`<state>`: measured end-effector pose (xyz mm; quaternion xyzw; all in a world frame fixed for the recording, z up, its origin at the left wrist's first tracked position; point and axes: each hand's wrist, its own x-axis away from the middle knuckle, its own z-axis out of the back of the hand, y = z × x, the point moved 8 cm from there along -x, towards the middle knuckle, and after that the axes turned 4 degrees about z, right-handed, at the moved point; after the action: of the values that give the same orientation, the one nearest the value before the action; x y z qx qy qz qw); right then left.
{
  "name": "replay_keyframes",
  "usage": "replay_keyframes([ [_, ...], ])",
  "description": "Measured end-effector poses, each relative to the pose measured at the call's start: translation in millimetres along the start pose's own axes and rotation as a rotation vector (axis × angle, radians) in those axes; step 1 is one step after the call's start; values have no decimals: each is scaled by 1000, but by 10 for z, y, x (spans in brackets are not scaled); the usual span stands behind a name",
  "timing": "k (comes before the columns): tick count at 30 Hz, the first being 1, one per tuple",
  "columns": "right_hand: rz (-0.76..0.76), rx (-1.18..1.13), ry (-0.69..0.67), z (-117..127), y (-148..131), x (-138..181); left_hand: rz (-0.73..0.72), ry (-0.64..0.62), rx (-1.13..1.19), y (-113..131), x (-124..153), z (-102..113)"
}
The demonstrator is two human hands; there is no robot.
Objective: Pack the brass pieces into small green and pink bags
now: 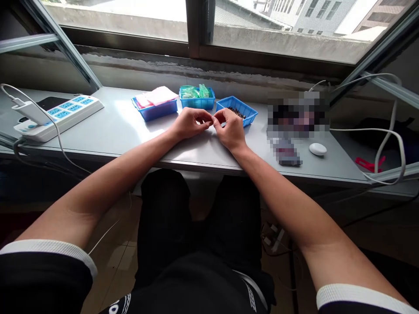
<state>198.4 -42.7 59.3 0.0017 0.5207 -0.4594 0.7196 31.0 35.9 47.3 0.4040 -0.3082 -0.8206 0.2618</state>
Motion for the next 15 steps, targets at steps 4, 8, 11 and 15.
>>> replay_keyframes([
  [4, -5, 65, -20, -12, -13, -19, -99, 30, -142, 65, -1, -8],
  [8, -8, 106, -16, 5, -52, -37, -97, 47, -171, 53, -39, 3],
  [11, -8, 110, -27, 1, -75, -46, -99, 94, -157, 48, -34, 53],
  [15, 8, 96, -30, -8, -85, -51, -98, 146, -67, 58, 2, 117],
])
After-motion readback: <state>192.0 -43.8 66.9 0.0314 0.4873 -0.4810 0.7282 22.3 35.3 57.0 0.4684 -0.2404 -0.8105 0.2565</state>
